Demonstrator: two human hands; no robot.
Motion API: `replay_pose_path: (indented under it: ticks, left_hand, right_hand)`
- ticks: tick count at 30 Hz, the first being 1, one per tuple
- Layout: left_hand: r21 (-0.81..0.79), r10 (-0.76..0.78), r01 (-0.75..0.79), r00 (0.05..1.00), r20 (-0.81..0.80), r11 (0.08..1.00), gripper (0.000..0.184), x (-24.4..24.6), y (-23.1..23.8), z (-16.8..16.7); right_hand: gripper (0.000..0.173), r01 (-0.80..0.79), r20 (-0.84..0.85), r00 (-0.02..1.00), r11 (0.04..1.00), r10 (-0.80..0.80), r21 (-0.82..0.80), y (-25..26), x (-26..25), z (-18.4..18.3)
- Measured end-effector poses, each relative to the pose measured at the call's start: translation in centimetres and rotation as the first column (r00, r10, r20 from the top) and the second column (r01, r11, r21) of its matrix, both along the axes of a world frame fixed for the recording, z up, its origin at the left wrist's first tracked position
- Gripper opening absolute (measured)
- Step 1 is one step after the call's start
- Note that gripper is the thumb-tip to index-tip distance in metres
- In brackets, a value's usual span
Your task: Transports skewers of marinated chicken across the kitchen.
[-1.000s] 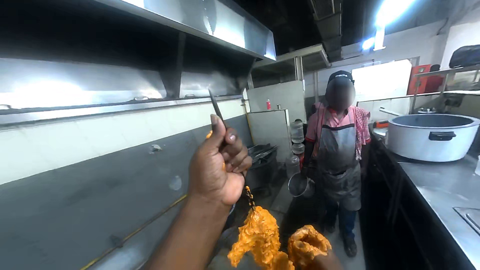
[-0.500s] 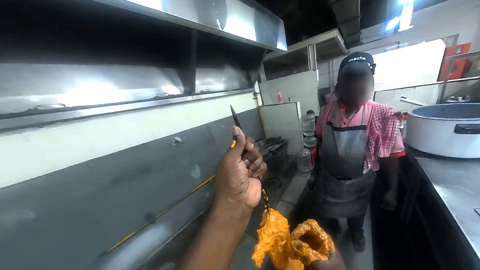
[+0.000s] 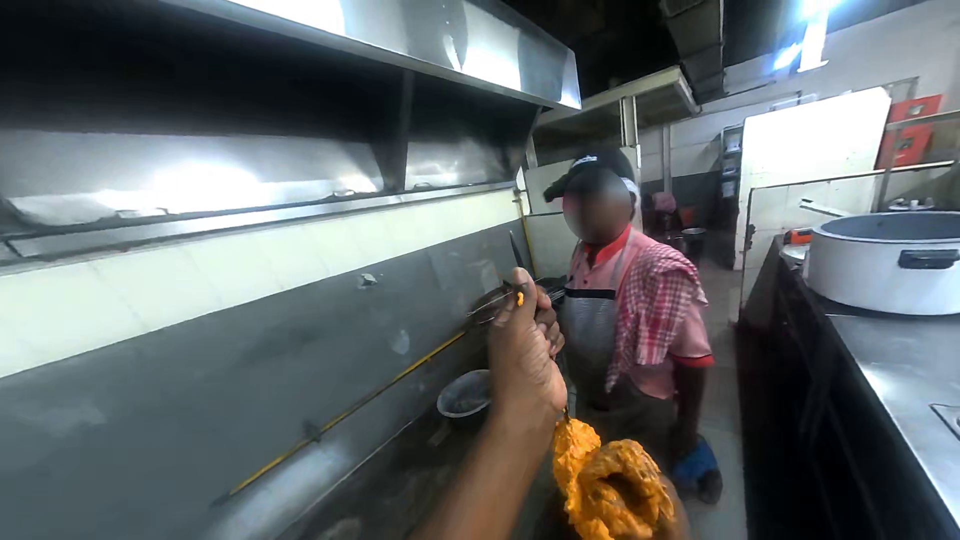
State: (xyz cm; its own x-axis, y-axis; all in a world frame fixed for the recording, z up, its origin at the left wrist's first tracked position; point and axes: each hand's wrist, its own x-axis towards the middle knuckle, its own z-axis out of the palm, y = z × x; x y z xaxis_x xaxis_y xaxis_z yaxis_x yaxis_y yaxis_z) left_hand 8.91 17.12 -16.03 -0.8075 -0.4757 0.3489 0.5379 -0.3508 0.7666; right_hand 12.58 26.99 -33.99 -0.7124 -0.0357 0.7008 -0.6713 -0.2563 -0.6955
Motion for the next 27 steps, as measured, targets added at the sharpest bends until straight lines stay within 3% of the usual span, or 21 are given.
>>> replay_pose_path:
  ticks: [5, 8, 13, 17, 20, 22, 27]
  left_hand:
    - [-0.050, 0.013, -0.013, 1.000, -0.002, 0.999, 0.040, 1.6, -0.2, -0.1]
    - [-0.083, 0.006, -0.007, 1.000, -0.008, 0.997, 0.039, 2.3, -0.5, -0.5]
    - [-0.092, 0.004, -0.004, 1.000, 0.003, 0.996, 0.038, 3.8, -0.4, -0.8]
    - [-0.072, -0.009, 0.008, 1.000, -0.013, 0.997, 0.038, 4.7, -0.3, -1.2]
    - [-0.080, -0.033, 0.031, 0.999, -0.016, 0.996, 0.039, 5.6, 0.1, -1.1]
    - [-0.086, -0.037, 0.037, 0.999, -0.001, 0.996, 0.041, 6.2, 0.6, -1.1]
    - [-0.070, -0.053, 0.055, 0.998, 0.027, 0.996, 0.042, 6.3, 2.1, -1.2]
  right_hand:
    - [0.022, 0.121, -0.073, 0.991, 0.988, -0.114, 0.101, -0.7, 1.3, -0.1]
    - [0.020, 0.101, -0.104, 0.990, 0.994, -0.098, 0.028, -0.9, 2.1, 0.1]
    - [0.021, 0.105, -0.019, 0.994, 0.995, -0.105, 0.000, -0.8, 2.5, 0.6]
    - [0.020, 0.021, 0.107, 0.994, 0.998, -0.027, 0.060, 0.1, 3.0, 1.1]
    - [0.020, -0.026, 0.092, 0.995, 0.999, 0.029, -0.033, 1.2, 3.7, 1.4]
    - [0.020, -0.074, 0.088, 0.994, 0.997, 0.071, 0.032, 1.6, 3.6, 1.4]
    - [0.019, -0.108, 0.073, 0.991, 0.994, 0.109, -0.013, 2.8, 2.7, 1.6]
